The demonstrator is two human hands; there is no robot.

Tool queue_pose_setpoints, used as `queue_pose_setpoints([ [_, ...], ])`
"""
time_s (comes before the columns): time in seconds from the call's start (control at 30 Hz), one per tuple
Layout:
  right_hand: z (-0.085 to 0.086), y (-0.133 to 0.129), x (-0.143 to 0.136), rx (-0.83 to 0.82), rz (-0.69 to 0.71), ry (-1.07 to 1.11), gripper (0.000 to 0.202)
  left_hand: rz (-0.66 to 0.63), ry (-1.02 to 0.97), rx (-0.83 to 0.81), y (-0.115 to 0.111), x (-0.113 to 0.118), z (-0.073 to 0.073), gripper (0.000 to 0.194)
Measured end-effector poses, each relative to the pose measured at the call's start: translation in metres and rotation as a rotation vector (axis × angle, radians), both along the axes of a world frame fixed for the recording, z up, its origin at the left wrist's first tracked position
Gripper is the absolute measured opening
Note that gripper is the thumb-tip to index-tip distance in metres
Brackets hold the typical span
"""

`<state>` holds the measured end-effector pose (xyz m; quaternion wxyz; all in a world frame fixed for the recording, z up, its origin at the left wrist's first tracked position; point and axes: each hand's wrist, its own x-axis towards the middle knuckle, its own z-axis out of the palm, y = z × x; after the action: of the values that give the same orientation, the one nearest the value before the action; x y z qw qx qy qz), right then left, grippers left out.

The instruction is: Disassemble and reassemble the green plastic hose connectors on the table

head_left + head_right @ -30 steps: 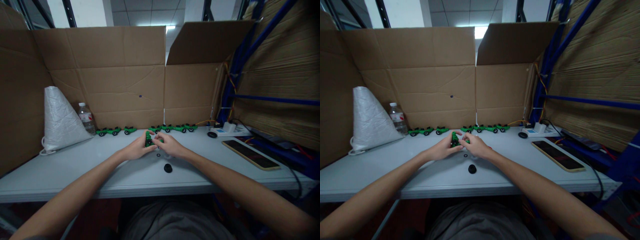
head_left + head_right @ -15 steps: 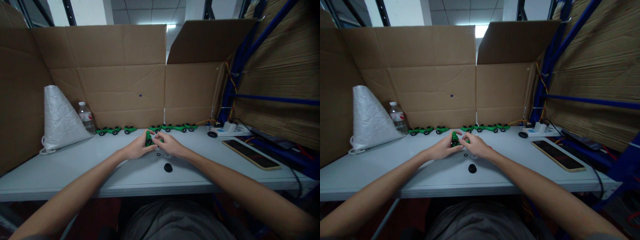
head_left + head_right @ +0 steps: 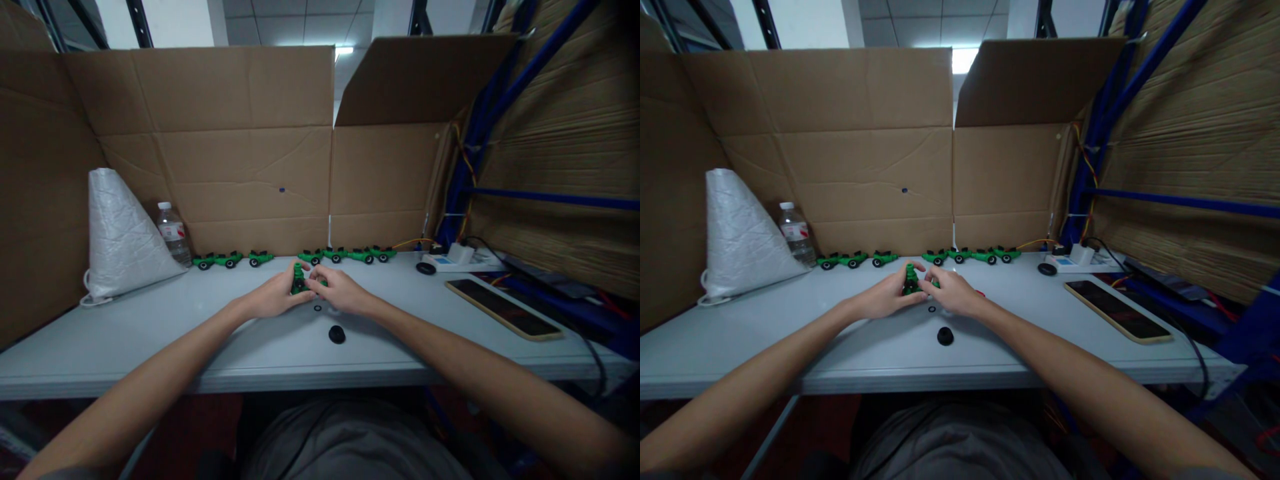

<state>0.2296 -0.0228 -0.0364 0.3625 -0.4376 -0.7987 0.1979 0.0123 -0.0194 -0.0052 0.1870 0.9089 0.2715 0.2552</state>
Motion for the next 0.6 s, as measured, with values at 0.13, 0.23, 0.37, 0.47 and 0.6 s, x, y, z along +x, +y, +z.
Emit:
queue_pose_setpoints([
  [0.13,-0.0003,0.0,0.0002,0.0,0.006,-0.006,0.03,0.008,0.014,-0.005,-0.0006,0.0,0.001,0.055],
  [0.23,-0.0019,0.0013,0.0007,0.002,0.014,-0.006,0.03,0.009,0.022,-0.021,-0.0013,0.0001,0.002,0.056],
  [0.37,-0.0031,0.0022,0.0012,-0.007,0.027,0.0,0.029,0.027,0.028,-0.033,-0.0012,-0.0006,0.0021,0.056],
  [0.47,-0.0029,0.0017,0.0012,-0.013,0.037,0.006,0.029,0.014,0.014,-0.036,-0.0009,-0.0009,0.0018,0.055],
  [0.6,-0.0033,0.0015,0.0012,-0.022,0.038,0.011,0.03,-0.001,0.004,-0.035,-0.0006,-0.0009,0.0012,0.053],
])
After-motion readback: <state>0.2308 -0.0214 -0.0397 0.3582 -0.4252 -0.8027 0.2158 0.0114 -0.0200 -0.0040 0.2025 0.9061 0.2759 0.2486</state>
